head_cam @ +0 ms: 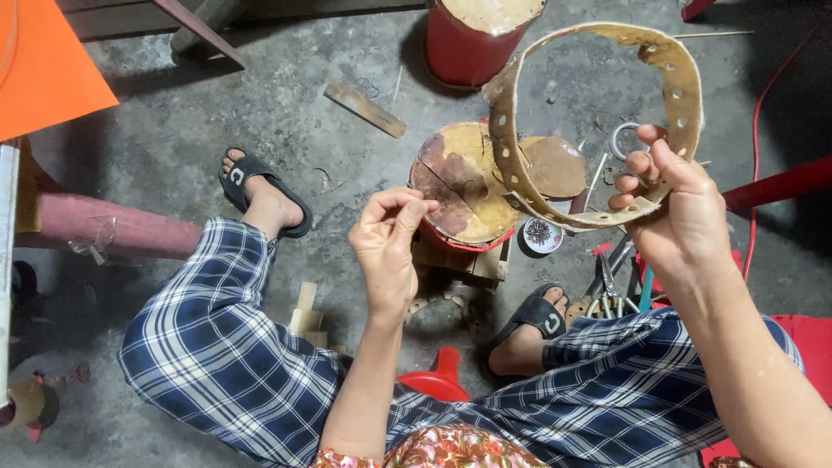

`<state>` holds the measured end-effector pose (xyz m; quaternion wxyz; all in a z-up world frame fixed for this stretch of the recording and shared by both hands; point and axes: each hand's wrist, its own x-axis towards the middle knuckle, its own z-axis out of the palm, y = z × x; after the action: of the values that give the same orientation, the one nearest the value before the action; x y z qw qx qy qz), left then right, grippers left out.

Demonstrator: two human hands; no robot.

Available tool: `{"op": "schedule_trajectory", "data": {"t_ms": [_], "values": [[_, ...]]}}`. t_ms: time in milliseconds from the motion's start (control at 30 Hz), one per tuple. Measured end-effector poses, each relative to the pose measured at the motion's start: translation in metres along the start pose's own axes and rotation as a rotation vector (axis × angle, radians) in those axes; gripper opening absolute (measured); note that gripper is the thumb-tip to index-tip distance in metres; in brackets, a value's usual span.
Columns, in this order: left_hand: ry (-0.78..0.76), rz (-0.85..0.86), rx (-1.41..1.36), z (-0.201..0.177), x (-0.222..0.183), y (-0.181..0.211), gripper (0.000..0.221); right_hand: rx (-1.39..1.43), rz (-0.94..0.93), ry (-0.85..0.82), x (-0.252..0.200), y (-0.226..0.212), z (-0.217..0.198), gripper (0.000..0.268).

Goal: The person is securing a drum cover by applying tape to the rim and then fitting a wooden hoop over it.

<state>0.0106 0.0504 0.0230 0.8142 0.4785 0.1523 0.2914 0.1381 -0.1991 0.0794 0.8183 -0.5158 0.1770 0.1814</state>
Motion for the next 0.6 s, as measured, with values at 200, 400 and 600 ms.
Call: {"op": "schedule_trajectory", "data": {"t_ms": [200, 400, 600], "values": [[0.025, 0.042, 0.128, -0.009, 0.009, -0.012, 0.006, -0.083, -0.027, 0.072, -0.005, 0.005, 0.01, 0.015], [0.054, -0.009, 0.061, -0.022, 0.016, -0.035, 0.028, -0.161, -0.013, -0.022, 0.011, 0.033, -0.007, 0.029], [0.114, 0.038, 0.037, -0.028, 0.02, -0.033, 0.017, -0.162, 0.001, -0.05, 0.01, 0.033, -0.002, 0.028]]}}
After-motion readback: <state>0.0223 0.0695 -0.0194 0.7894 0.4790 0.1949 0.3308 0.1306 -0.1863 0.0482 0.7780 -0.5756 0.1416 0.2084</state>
